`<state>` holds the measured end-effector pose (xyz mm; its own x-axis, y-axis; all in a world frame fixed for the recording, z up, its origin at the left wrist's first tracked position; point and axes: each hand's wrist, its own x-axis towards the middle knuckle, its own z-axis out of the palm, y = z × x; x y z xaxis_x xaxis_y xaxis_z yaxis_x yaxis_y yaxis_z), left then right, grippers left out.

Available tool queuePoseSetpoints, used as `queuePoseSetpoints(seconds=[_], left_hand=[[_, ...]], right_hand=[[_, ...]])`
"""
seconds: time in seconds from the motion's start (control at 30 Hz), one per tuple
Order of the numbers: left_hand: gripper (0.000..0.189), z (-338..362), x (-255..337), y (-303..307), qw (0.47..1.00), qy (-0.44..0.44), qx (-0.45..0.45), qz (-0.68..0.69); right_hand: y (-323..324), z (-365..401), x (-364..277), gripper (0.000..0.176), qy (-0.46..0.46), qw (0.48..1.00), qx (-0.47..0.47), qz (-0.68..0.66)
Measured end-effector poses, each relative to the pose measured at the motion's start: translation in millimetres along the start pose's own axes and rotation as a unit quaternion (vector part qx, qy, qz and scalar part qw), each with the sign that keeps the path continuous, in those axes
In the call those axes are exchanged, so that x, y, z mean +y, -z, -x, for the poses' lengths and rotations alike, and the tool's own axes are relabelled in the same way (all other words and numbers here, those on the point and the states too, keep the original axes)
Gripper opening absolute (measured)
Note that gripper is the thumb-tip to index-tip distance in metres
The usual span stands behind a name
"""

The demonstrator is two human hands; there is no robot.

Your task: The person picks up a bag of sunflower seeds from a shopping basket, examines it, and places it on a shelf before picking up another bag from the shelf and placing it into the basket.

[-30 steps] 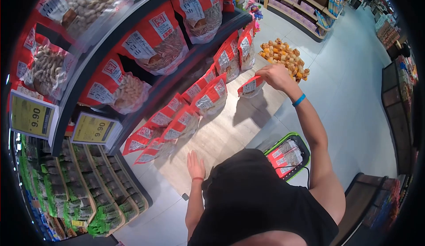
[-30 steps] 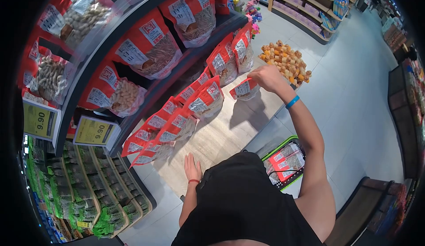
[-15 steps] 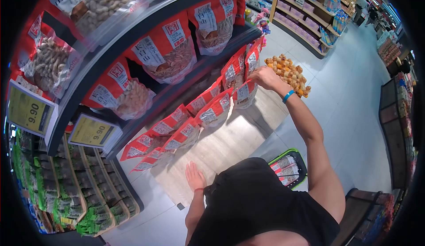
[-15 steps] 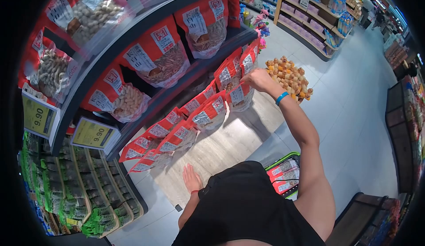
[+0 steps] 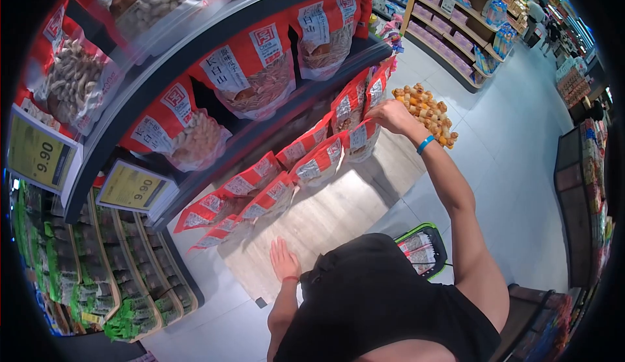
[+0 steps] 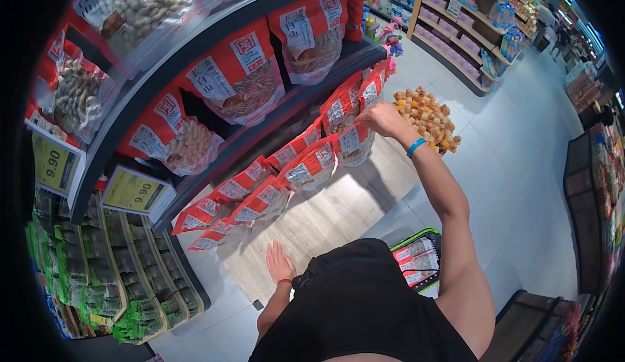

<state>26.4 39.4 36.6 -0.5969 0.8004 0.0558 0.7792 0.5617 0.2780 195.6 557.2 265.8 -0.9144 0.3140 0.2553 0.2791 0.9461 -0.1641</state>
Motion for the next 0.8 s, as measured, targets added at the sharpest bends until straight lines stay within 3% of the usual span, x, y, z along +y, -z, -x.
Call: queuePoseSetpoints(seconds=[0.27,0.47,0.57,0.67,0.8], left_hand=[[0.054,-2.0,1.4,2.0,1.0,0.008,-0.017,-0.012],[0.053,-1.2,2.0,3.8,1.0,0.01,-0.024,-0.016],[0.053,-5.3,4.5,4.3,1.0,0.001,-0.017,-0.009],[0.053,-3.1,0.4,-3.3,1.0,-0.011,-0.003,-0.009],[0.054,-5.1,0.7,-2.6,0.999,-0.027,0.014,-0.022]], right_hand=[[9.9,-4.4,-10.1,0.021,-0.031,0.999,-0.028,0.025],[8.6,0.7,-13.8,0.035,-0.03,0.998,-0.023,0.051],[18.9,14.7,-29.7,0.061,-0.047,0.992,0.029,0.11],[30.6,36.8,-56.5,0.067,-0.107,0.975,0.118,0.152],[20.8,91.8,-77.7,0.047,-0.153,0.949,0.261,0.086]])
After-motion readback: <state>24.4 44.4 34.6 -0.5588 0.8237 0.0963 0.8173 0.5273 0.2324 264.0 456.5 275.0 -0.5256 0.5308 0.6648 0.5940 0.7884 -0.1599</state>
